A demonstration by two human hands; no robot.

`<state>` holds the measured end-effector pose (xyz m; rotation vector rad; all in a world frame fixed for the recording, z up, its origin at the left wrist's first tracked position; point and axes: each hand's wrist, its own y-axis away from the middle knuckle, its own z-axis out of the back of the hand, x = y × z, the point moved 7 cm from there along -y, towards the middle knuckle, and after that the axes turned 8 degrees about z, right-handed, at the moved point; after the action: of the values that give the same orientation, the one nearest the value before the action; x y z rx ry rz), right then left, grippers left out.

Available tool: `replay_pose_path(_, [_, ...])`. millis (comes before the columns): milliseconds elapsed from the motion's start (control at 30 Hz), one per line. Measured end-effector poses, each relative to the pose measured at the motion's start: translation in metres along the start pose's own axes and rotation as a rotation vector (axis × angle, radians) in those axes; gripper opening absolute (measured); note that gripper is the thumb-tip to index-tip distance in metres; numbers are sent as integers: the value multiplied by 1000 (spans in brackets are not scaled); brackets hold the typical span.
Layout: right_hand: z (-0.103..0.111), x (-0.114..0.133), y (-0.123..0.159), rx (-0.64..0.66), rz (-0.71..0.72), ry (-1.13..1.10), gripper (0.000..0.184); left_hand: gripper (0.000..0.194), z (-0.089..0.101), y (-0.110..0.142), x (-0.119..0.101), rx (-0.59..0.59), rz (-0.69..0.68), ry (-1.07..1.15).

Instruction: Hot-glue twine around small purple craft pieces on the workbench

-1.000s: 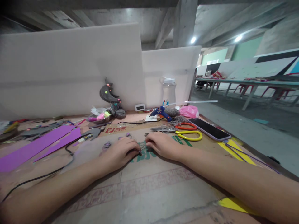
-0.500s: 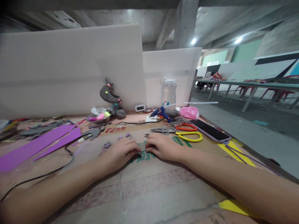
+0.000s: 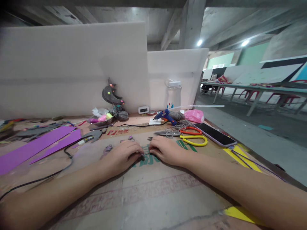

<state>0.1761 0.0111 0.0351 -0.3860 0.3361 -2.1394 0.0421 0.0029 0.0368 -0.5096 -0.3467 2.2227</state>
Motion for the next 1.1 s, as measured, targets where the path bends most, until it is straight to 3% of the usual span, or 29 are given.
replay_pose_path(300, [1, 2, -1, 11, 20, -49, 12, 14, 1, -1, 1, -42, 6, 23])
replay_pose_path(500, [2, -12, 2, -37, -209, 4, 10, 13, -3, -2, 1, 18, 5, 53])
replay_pose_path(567, [4, -11, 2, -49, -225, 15, 12, 13, -4, -2, 1, 46, -7, 56])
replay_pose_path(733, [7, -4, 2, -42, -139, 5, 11, 12, -7, -3, 3, 50, -18, 38])
replay_pose_path(867, [5, 4, 2, 12, -26, -14, 24, 13, -9, -3, 5, 46, -7, 13])
replay_pose_path(1100, [1, 3, -1, 12, 22, -41, 14, 14, -4, -1, 6, 3, 35, 65])
